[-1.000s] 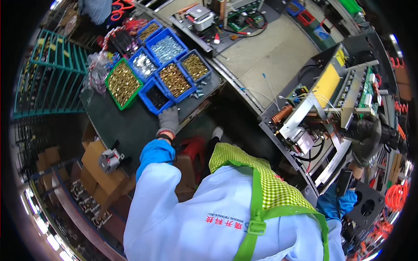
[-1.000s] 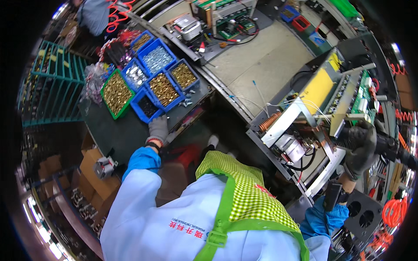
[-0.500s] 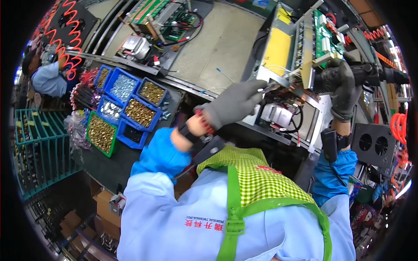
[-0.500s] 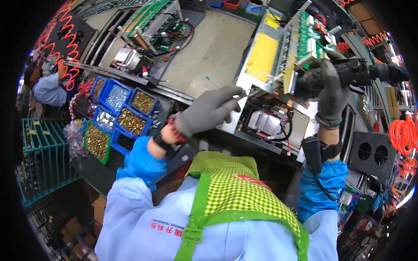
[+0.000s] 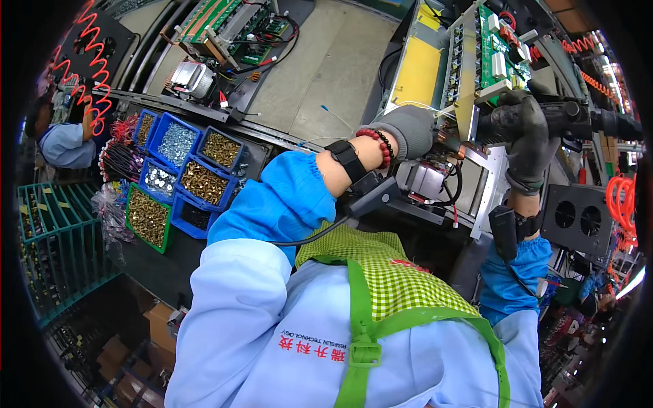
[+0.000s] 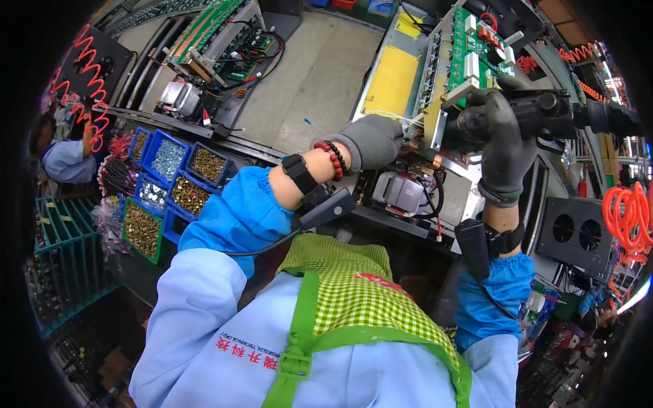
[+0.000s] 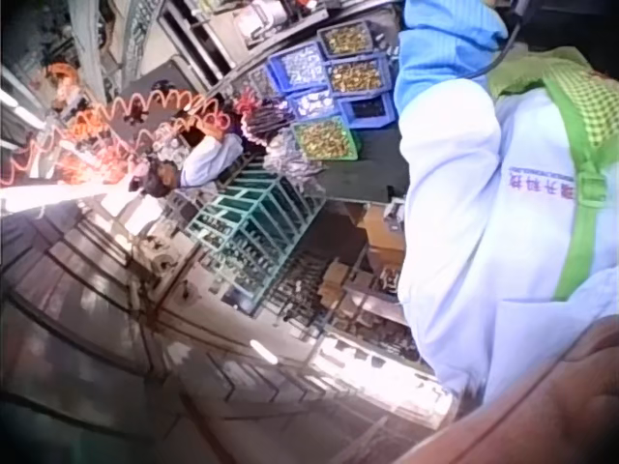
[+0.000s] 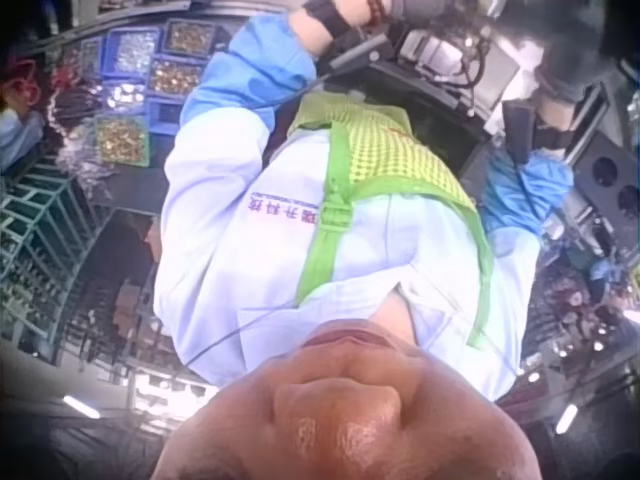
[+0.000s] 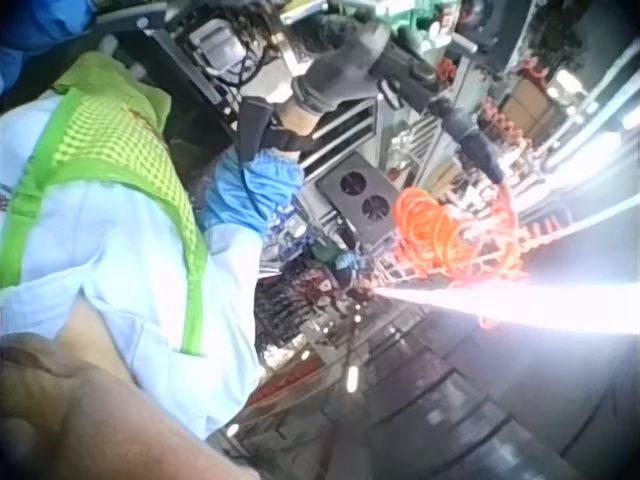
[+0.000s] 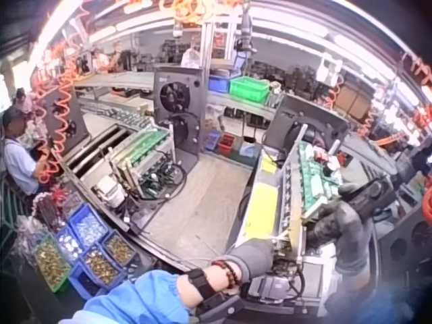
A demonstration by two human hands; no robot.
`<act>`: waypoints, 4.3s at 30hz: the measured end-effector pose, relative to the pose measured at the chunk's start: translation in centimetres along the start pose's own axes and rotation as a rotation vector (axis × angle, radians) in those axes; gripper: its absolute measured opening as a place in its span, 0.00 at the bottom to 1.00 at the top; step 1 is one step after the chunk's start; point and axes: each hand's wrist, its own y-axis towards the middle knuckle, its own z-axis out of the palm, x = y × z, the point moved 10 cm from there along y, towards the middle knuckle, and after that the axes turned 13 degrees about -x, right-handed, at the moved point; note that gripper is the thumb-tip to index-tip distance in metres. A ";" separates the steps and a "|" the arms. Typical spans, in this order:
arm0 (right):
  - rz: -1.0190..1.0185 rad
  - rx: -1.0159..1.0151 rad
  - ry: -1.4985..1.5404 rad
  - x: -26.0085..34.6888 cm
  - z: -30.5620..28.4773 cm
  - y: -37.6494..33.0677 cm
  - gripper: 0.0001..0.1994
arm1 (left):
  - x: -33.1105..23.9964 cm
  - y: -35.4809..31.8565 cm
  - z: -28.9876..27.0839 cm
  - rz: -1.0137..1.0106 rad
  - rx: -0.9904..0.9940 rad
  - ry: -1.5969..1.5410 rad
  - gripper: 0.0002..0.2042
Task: Assembling components of a power inverter using an electric screwdriver.
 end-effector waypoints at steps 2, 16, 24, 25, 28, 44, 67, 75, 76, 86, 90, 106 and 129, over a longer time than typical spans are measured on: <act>0.002 0.011 -0.007 0.1 0.2 0.0 0.19 | 0.3 0.1 -0.3 -0.021 -0.005 -0.016 0.13; -0.042 -0.072 0.062 0.8 0.5 -0.7 0.14 | 0.6 -0.2 -1.0 -0.036 -0.052 -0.053 0.14; -0.015 -0.071 -0.010 0.7 0.6 -0.5 0.12 | 0.5 -0.3 -1.2 -0.030 -0.058 -0.050 0.14; -0.006 -0.087 -0.004 0.5 0.5 -0.6 0.12 | 0.5 -0.3 -1.2 -0.031 -0.059 -0.051 0.14; -0.053 -0.089 -0.010 0.8 0.4 -0.6 0.13 | 0.7 -0.3 -1.1 -0.043 -0.059 -0.080 0.14; -0.025 -0.103 0.007 0.0 0.1 -0.3 0.13 | 0.6 -0.3 -1.5 -0.039 -0.058 -0.101 0.14; 0.054 -0.332 -0.515 10.3 -25.4 -9.4 0.28 | 0.5 -5.3 -6.9 0.048 -0.152 -0.274 0.15; 0.624 -0.180 -1.040 -15.3 -45.2 -34.0 0.29 | 11.1 -20.3 -7.3 -0.667 -0.460 -0.840 0.13; 0.803 -0.182 -0.985 -18.7 -47.0 -37.9 0.29 | 13.4 -22.9 -6.9 -0.713 -0.613 -0.858 0.13; 0.866 0.091 -1.579 -28.2 -60.3 -46.7 0.48 | 28.4 -52.4 6.0 -1.278 -0.556 0.156 0.15; 0.688 0.103 -1.444 -22.5 -56.3 -41.3 0.37 | 29.3 -53.8 1.9 -1.019 -0.578 0.426 0.16; 1.050 -0.164 -1.095 -11.3 -43.5 -59.0 0.26 | 7.7 -25.2 23.4 -0.002 0.386 0.162 0.18; 0.523 -1.114 -1.703 15.4 -83.5 -77.8 0.34 | -76.6 -40.0 76.4 1.134 0.823 0.388 0.33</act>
